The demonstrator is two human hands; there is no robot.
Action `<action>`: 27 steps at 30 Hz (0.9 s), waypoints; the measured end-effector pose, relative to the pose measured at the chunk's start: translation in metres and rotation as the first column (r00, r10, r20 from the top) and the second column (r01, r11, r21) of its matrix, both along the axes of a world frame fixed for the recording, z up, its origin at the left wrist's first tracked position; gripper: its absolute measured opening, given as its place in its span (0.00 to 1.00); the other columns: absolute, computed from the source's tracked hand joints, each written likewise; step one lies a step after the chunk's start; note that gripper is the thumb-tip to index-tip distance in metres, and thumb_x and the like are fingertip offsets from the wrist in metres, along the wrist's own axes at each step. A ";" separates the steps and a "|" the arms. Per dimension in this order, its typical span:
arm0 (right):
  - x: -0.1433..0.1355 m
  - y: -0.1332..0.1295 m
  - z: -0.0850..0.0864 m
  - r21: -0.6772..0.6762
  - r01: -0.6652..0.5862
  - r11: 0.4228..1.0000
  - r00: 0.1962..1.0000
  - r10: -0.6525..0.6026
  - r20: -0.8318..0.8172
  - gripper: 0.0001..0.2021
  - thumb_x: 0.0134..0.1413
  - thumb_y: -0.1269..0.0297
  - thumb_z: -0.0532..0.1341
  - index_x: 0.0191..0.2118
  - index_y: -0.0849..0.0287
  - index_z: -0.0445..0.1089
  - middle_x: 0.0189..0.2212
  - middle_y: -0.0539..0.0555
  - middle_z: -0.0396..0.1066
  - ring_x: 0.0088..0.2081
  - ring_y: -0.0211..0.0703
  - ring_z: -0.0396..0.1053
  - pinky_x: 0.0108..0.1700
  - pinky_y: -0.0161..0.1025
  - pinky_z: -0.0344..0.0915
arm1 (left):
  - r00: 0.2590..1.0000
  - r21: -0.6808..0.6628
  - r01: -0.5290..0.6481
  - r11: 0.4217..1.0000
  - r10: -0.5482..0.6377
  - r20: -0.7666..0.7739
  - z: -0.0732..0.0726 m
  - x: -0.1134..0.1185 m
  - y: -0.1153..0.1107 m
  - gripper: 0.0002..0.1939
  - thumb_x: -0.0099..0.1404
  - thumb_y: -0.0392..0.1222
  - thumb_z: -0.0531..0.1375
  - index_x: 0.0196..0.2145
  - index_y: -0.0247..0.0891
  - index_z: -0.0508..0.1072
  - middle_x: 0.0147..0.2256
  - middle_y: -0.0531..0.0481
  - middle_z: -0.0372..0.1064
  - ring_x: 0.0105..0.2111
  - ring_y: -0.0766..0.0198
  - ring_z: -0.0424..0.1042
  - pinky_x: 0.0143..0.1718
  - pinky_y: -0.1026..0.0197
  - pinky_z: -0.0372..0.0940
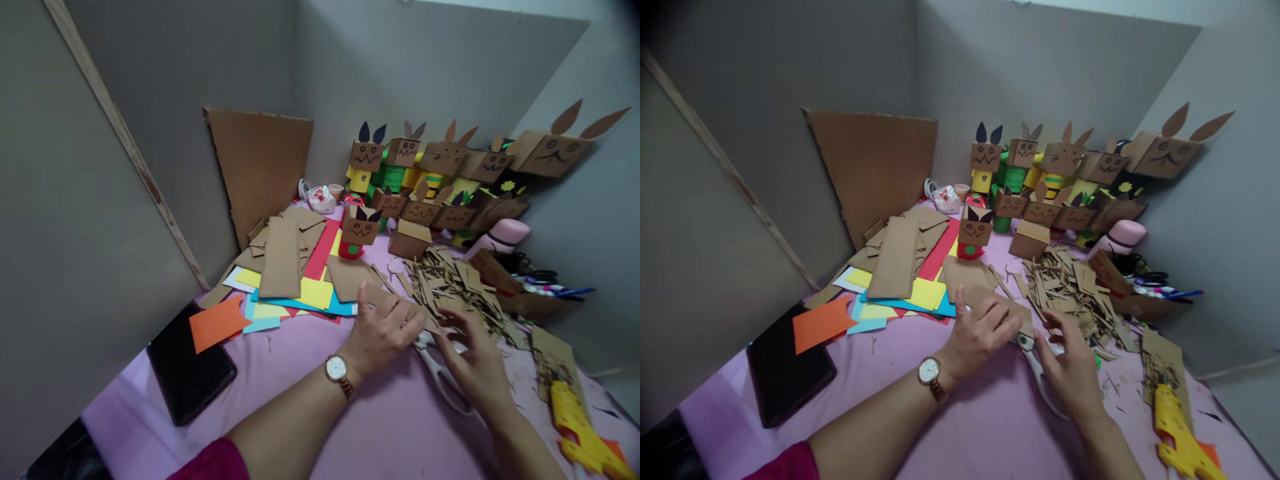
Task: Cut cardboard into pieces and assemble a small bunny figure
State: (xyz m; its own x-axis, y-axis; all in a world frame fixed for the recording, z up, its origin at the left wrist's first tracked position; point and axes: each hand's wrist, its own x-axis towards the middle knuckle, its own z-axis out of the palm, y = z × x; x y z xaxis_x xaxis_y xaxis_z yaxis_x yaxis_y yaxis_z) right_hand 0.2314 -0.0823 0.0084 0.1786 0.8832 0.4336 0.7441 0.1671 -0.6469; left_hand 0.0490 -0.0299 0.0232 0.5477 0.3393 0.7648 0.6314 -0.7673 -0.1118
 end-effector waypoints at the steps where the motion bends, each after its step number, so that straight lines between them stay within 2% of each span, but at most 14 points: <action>1: 0.009 -0.002 0.000 -0.090 0.007 0.996 0.998 -0.001 0.067 0.16 0.52 0.56 0.56 0.46 0.55 0.62 0.40 0.58 0.67 0.36 0.50 0.68 0.32 0.43 0.67 | 1.000 0.009 -0.006 1.000 0.006 0.010 -0.001 0.000 0.001 0.12 0.66 0.36 0.49 0.44 0.43 0.68 0.36 0.56 0.71 0.40 0.68 0.63 0.56 0.41 0.16; 3: 0.025 -0.008 -0.003 -0.264 -0.056 0.963 0.964 0.121 0.237 0.16 0.51 0.58 0.57 0.46 0.54 0.62 0.39 0.58 0.69 0.38 0.52 0.68 0.38 0.47 0.66 | 1.000 0.022 -0.009 1.000 0.009 0.019 -0.002 0.001 0.002 0.12 0.66 0.36 0.49 0.43 0.43 0.68 0.36 0.57 0.70 0.40 0.68 0.63 0.56 0.41 0.17; 6: 0.038 -0.017 -0.008 -0.351 -0.148 0.924 0.892 0.278 0.356 0.18 0.49 0.64 0.57 0.49 0.54 0.60 0.45 0.59 0.68 0.46 0.53 0.66 0.47 0.49 0.63 | 1.000 0.010 -0.004 1.000 0.004 0.014 -0.003 0.001 0.002 0.11 0.66 0.36 0.49 0.42 0.44 0.69 0.34 0.57 0.70 0.39 0.68 0.63 0.56 0.39 0.18; 8: 0.039 -0.021 -0.012 -0.352 -0.140 0.926 0.866 0.286 0.409 0.21 0.48 0.65 0.56 0.51 0.55 0.60 0.47 0.60 0.66 0.47 0.52 0.65 0.48 0.48 0.62 | 1.000 0.004 -0.001 1.000 0.001 0.005 -0.004 0.001 0.002 0.11 0.66 0.36 0.49 0.41 0.44 0.69 0.33 0.57 0.69 0.39 0.68 0.63 0.56 0.38 0.19; 12: 0.036 -0.019 -0.021 -0.321 -0.016 0.947 0.786 0.210 0.582 0.24 0.47 0.64 0.56 0.53 0.61 0.61 0.42 0.63 0.69 0.43 0.59 0.66 0.44 0.52 0.64 | 1.000 0.019 -0.010 1.000 0.010 -0.001 -0.005 0.000 0.003 0.11 0.66 0.36 0.50 0.40 0.44 0.69 0.34 0.57 0.70 0.41 0.67 0.62 0.56 0.38 0.17; 14: 0.036 -0.016 -0.025 -0.294 -0.014 0.956 0.766 0.199 0.611 0.24 0.48 0.64 0.55 0.54 0.63 0.61 0.42 0.64 0.69 0.43 0.59 0.66 0.45 0.53 0.63 | 1.000 0.023 -0.010 1.000 0.010 0.001 -0.006 0.000 0.004 0.11 0.66 0.36 0.50 0.41 0.44 0.69 0.34 0.56 0.70 0.41 0.66 0.62 0.56 0.39 0.17; 19: 0.043 -0.019 -0.030 -0.308 -0.103 0.946 0.841 0.248 0.482 0.21 0.52 0.67 0.52 0.52 0.61 0.62 0.42 0.64 0.69 0.42 0.54 0.67 0.45 0.50 0.65 | 1.000 0.020 0.006 1.000 -0.006 0.000 -0.006 0.000 0.004 0.11 0.65 0.36 0.50 0.41 0.45 0.70 0.35 0.57 0.70 0.41 0.66 0.62 0.56 0.40 0.16; 23: 0.066 -0.039 -0.026 -0.376 -0.154 0.914 0.935 0.258 0.244 0.17 0.52 0.59 0.55 0.49 0.50 0.66 0.45 0.58 0.71 0.46 0.53 0.68 0.46 0.47 0.66 | 1.000 0.027 0.001 1.000 -0.002 0.017 -0.006 -0.001 0.004 0.12 0.65 0.35 0.50 0.41 0.45 0.70 0.35 0.57 0.70 0.41 0.66 0.62 0.55 0.39 0.16; 27: 0.101 -0.060 -0.017 -0.369 -0.087 0.925 0.995 0.102 0.021 0.17 0.46 0.52 0.60 0.45 0.44 0.71 0.45 0.56 0.73 0.47 0.57 0.68 0.46 0.50 0.67 | 1.000 0.023 0.001 1.000 -0.001 0.025 -0.006 0.000 0.004 0.11 0.65 0.35 0.50 0.41 0.45 0.70 0.34 0.58 0.70 0.40 0.66 0.63 0.56 0.39 0.17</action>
